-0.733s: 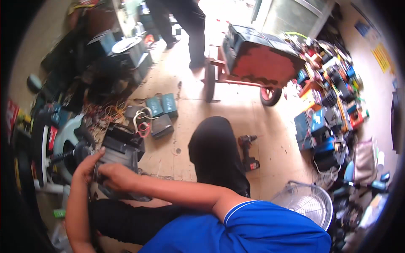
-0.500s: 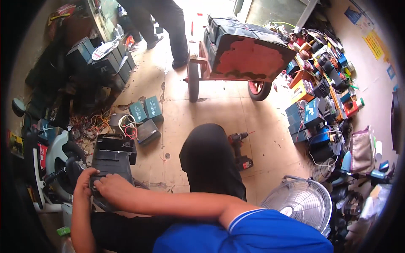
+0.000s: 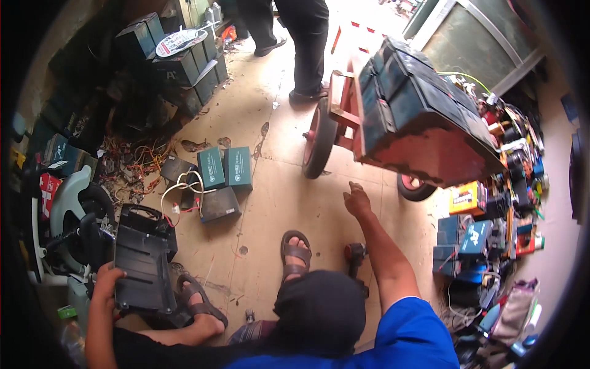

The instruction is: The person uses an electric screwdriver to disassemble a battery casing, strips insulation from wires with pliers, and connects multiple battery cells within the housing while sitting on the floor of a workshop.

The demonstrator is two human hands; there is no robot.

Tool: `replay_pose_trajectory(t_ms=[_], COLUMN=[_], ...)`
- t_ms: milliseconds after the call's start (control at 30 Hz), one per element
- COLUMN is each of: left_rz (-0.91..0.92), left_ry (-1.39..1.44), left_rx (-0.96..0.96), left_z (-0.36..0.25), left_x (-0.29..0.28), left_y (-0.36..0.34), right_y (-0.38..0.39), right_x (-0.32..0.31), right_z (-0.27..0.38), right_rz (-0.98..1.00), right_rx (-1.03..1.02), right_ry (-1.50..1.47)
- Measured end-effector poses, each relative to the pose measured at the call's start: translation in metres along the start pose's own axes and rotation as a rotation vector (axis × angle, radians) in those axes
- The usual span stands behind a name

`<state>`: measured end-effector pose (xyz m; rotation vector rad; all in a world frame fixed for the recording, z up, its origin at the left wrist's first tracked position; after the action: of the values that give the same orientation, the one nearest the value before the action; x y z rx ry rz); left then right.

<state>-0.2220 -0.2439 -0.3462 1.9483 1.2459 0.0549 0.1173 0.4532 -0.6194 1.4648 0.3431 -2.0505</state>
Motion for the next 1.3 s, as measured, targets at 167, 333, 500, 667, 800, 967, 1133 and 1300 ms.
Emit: replay_pose_trajectory(t_ms=[167, 333, 500, 667, 800, 967, 1133, 1300], left_rz=[-0.154, -0.247, -0.270, -0.277, -0.248, -0.327, -0.441, -0.543], left_ry=[-0.011, 0.197, 0.130, 0.106, 0.092, 0.150, 0.111, -0.163], left_rx=[-0.032, -0.130, -0.180, -0.184, -0.195, -0.138, -0.070, -0.121], left_z=[-0.031, -0.040, -0.044, -0.050, -0.029, 0.030, 0.106, 0.177], left_x=[0.023, 0.054, 0.066, 0.084, 0.076, 0.057, 0.039, 0.011], left_y=[0.013, 0.005, -0.011, -0.018, -0.030, -0.036, -0.058, -0.074], right_y=[-0.125, -0.209, -0.224, -0.224, -0.196, -0.098, 0.036, 0.112], right_x=[0.079, 0.123, 0.123, 0.115, 0.100, 0.085, 0.055, 0.011], right_z=[-0.019, -0.090, -0.123, -0.139, -0.146, -0.147, -0.137, -0.109], right_rz=[-0.126, 0.230, 0.221, 0.194, 0.148, 0.021, 0.064, 0.138], right_rx=[0.001, 0.283, 0.370, 0.391, 0.355, 0.186, 0.091, 0.169], right_ry=[0.053, 0.251, 0.322, 0.344, 0.328, 0.246, 0.227, 0.318])
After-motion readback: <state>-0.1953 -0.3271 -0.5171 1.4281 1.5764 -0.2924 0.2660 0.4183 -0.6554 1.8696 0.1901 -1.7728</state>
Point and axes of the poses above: each hand's wrist, its own y-axis away from the middle knuckle, its own x-axis out of the palm, z = x × y, the point moved 4 cm from there along -y, towards the middle knuckle, and after that the axes turned 1 degree about x, right-handed, at the moved point
